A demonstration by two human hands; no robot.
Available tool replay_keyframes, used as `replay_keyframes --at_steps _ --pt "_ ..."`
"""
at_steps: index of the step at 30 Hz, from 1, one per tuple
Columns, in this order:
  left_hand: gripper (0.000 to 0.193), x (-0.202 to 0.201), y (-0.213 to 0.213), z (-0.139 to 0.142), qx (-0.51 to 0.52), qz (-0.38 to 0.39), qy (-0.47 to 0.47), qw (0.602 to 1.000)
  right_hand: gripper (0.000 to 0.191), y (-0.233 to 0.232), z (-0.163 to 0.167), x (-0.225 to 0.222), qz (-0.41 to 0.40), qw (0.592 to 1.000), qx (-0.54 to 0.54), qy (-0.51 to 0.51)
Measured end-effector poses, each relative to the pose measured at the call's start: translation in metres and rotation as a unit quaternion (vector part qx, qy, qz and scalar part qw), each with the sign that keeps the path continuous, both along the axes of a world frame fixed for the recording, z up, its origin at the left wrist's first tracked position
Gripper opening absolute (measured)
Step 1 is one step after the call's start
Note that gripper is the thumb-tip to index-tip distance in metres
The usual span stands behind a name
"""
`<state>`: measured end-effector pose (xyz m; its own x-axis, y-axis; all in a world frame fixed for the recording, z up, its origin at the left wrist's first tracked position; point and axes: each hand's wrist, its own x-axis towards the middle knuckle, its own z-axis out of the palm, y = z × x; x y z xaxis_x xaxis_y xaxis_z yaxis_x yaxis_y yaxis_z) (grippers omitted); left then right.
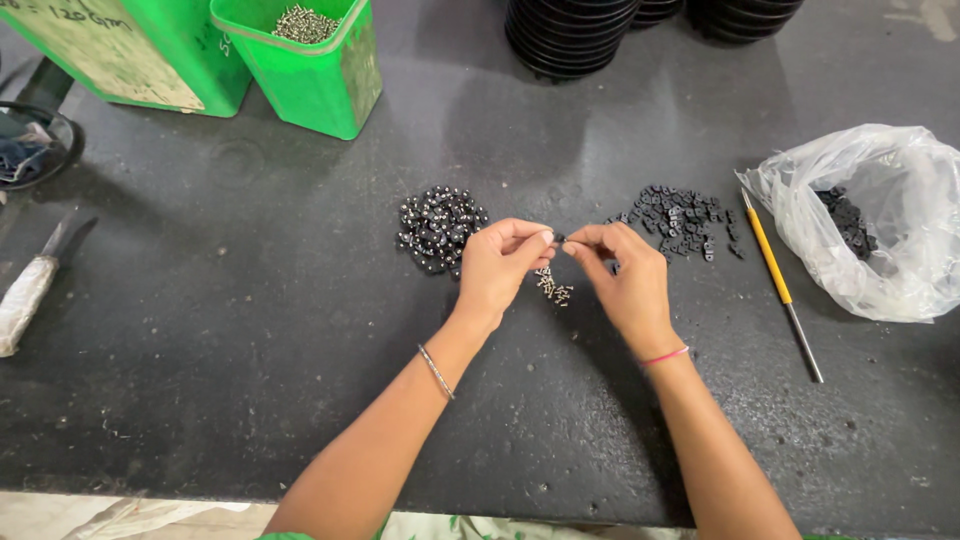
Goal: The person repeatedly picks small metal pins and black plastic caps from piles on a workbench and presses them together by hand to form small assemblies. A yellow-handled tool is occasionally used to adjust or press the components. The assembled units are placed into a growing pile on the table.
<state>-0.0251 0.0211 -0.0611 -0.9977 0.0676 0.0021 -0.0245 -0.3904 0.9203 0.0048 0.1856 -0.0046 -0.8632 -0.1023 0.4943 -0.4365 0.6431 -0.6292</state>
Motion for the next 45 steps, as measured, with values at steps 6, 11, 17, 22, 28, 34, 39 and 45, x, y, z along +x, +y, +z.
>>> replay_keyframes --at_steps 6,11,17,22,28,34,39,45 --pt "0.015 0.008 0.003 0.009 -0.012 0.012 0.015 1.0 0.011 -0.003 0.002 0.002 0.0 1.0 0.002 -0.002" --pt "0.015 0.011 0.004 0.016 -0.051 0.019 0.026 0.998 0.012 -0.002 0.004 0.001 -0.014 0.999 -0.014 -0.027" --pt "0.016 0.012 0.003 0.02 -0.08 0.012 0.072 0.994 0.013 0.002 0.001 -0.003 -0.006 0.983 -0.146 -0.108" --pt "0.015 0.015 0.004 0.022 -0.053 -0.003 0.082 0.995 0.015 0.012 -0.008 -0.007 0.045 0.964 -0.212 -0.153" --pt "0.015 0.017 0.007 0.021 -0.023 -0.02 0.081 0.996 0.011 0.016 -0.018 -0.01 0.045 0.965 -0.219 -0.135" --pt "0.017 0.014 0.006 0.017 0.029 -0.027 0.083 0.996 0.016 0.011 -0.014 -0.014 0.06 0.952 -0.255 -0.161" --pt "0.014 0.002 -0.004 0.015 0.08 0.0 0.033 0.996 0.022 0.005 -0.014 -0.01 0.063 0.996 0.048 -0.052" --pt "0.021 0.003 -0.005 0.011 0.052 0.012 0.035 0.998 0.016 -0.001 -0.02 -0.014 0.094 0.989 0.113 0.007"
